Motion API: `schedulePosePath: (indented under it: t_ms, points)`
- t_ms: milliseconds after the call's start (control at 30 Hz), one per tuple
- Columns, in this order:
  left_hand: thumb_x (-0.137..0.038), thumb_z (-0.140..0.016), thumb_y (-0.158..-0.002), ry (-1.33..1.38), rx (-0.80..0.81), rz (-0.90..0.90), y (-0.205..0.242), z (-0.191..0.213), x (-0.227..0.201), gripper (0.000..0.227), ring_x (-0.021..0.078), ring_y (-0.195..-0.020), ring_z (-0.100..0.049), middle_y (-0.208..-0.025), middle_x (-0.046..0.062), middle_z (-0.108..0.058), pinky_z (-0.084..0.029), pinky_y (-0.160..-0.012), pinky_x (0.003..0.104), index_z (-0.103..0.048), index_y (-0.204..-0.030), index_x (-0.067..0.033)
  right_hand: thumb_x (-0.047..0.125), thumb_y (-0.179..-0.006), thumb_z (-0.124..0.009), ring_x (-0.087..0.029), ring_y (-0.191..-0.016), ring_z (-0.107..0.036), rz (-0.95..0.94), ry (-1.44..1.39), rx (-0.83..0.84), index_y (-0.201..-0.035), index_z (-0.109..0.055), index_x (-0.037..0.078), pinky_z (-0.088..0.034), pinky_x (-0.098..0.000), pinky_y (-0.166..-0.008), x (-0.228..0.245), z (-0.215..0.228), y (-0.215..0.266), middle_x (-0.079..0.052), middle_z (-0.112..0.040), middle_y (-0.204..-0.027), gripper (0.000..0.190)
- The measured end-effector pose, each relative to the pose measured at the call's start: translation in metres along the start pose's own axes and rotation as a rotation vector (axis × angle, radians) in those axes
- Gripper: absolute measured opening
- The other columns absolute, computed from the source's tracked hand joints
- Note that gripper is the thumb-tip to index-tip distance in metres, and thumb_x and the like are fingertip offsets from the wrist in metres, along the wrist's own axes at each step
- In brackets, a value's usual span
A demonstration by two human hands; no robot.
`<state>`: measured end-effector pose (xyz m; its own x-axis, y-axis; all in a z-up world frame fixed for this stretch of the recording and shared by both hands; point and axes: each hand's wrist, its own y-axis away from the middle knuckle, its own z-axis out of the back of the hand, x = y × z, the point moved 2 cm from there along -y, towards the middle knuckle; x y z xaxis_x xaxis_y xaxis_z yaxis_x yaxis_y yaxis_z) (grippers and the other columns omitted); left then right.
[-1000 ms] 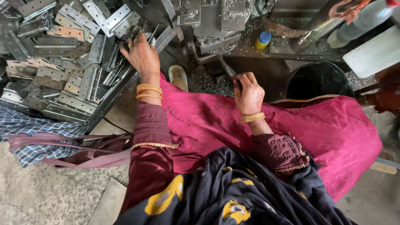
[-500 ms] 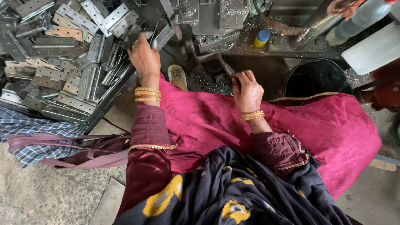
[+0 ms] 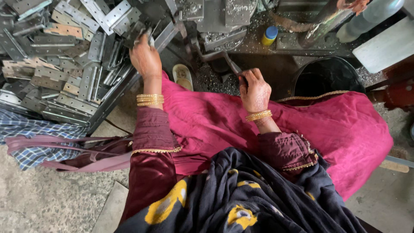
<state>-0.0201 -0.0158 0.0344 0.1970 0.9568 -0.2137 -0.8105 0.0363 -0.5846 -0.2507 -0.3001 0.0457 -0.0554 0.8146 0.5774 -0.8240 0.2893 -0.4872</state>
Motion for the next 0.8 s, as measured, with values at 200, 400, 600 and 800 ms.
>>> schedulePosePath:
  t_ms: [200, 400, 600, 800]
  points:
    - [-0.006, -0.072, -0.101, 0.631, -0.148, -0.025, -0.002, 0.043, -0.061, 0.023, 0.0333, -0.100, -0.077, -0.110, 0.016, -0.076, -0.059, -0.086, 0.042, -0.070, -0.124, -0.0075, 0.005, -0.089, -0.071, -0.036, -0.082, -0.067, 0.020, -0.006, -0.010, -0.104, -0.068, 0.007, -0.053, -0.0448, -0.066, -0.004, 0.001, -0.001, -0.010, -0.064, -0.102, 0.016]
    - [-0.009, -0.057, -0.101, 0.071, 0.086, -0.443, 0.012, 0.021, -0.155, 0.022, 0.0414, -0.118, -0.065, -0.125, 0.016, -0.068, -0.056, -0.087, 0.047, -0.069, -0.119, -0.0060, 0.007, -0.096, -0.071, -0.036, -0.083, -0.067, 0.008, -0.004, -0.001, -0.104, -0.068, 0.007, -0.053, -0.0453, -0.068, -0.002, 0.001, 0.001, -0.010, -0.064, -0.103, 0.008]
    - [-0.016, -0.064, -0.089, 0.269, -0.025, -0.665, 0.031, -0.003, -0.174, 0.050, 0.0386, -0.128, -0.057, -0.141, 0.025, -0.058, -0.046, -0.108, 0.048, -0.058, -0.133, 0.0074, 0.007, -0.093, -0.068, -0.038, -0.084, -0.068, 0.000, 0.077, 0.037, -0.113, -0.065, 0.006, -0.054, -0.0475, -0.068, 0.000, 0.005, -0.002, -0.013, -0.066, -0.106, 0.020]
    - [-0.023, -0.069, -0.086, 0.193, -0.064, -0.523, 0.012, -0.024, -0.168, 0.036, 0.0362, -0.115, -0.065, -0.117, 0.021, -0.068, -0.053, -0.100, 0.051, -0.069, -0.107, 0.0055, 0.010, -0.098, -0.061, -0.041, -0.079, -0.072, -0.106, 0.360, 0.413, -0.135, -0.060, 0.009, -0.055, -0.0507, -0.066, -0.007, -0.004, -0.020, -0.020, -0.072, -0.099, 0.038]
